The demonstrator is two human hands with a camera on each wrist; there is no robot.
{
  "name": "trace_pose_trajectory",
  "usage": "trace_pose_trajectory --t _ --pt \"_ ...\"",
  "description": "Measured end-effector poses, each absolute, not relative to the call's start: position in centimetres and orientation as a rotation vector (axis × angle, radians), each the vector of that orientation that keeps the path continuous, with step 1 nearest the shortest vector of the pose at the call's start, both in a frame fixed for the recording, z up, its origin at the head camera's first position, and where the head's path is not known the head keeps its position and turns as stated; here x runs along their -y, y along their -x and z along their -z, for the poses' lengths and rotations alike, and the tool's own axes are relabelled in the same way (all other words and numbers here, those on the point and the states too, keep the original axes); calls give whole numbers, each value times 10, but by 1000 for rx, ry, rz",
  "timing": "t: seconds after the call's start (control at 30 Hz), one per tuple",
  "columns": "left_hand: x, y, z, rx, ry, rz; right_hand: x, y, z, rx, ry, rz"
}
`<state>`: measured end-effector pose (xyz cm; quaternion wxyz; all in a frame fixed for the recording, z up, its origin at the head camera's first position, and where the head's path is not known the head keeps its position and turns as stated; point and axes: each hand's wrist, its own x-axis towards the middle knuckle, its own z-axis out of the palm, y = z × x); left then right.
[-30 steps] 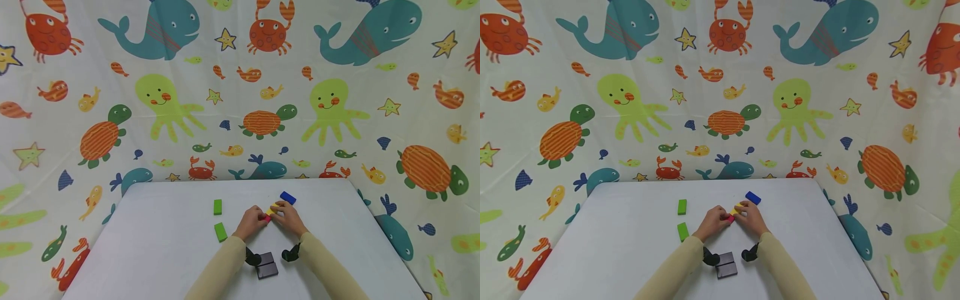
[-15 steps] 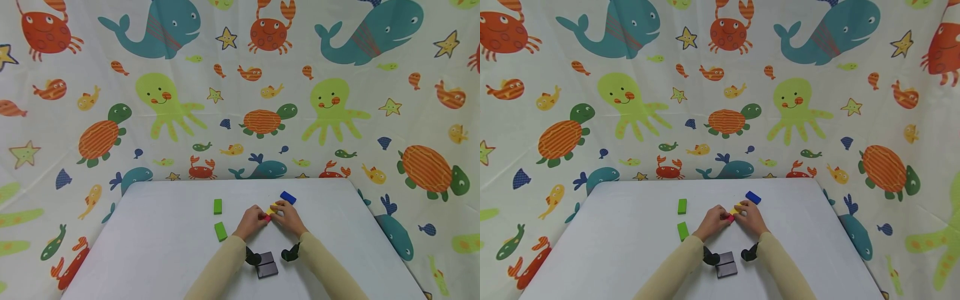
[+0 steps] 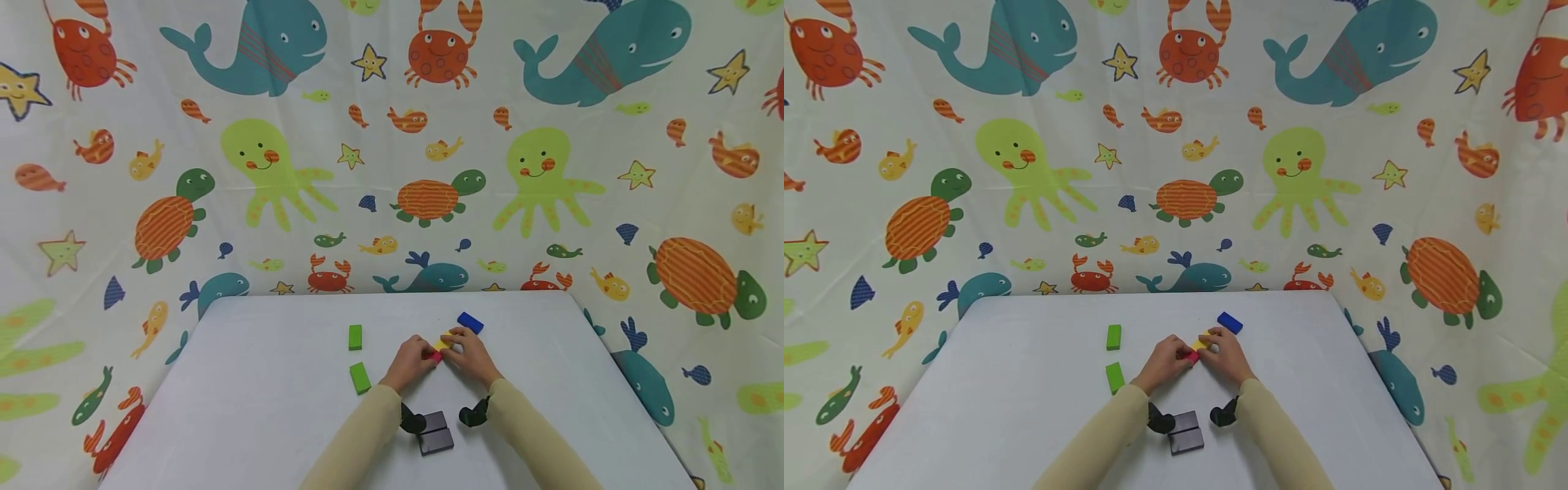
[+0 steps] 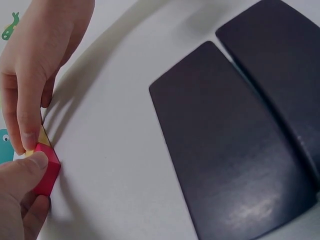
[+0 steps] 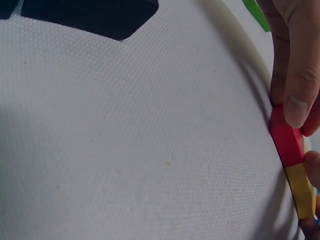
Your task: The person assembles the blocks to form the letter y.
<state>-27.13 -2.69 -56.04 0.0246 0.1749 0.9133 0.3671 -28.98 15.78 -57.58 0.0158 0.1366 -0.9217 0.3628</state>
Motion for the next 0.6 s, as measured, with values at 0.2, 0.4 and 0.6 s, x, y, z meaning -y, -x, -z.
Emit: trace_pose_trajectory --t 0.2,0.4,0.6 --pt "27 271 561 -2842 -552 -1128 -158 291 576 2874 -450 -1117" --pt "28 269 560 -2833 -576 -1124 -170 298 565 2823 -392 -1088" --pt "31 269 561 -2845 -632 -1163 -187 310 554 2756 -191 -999"
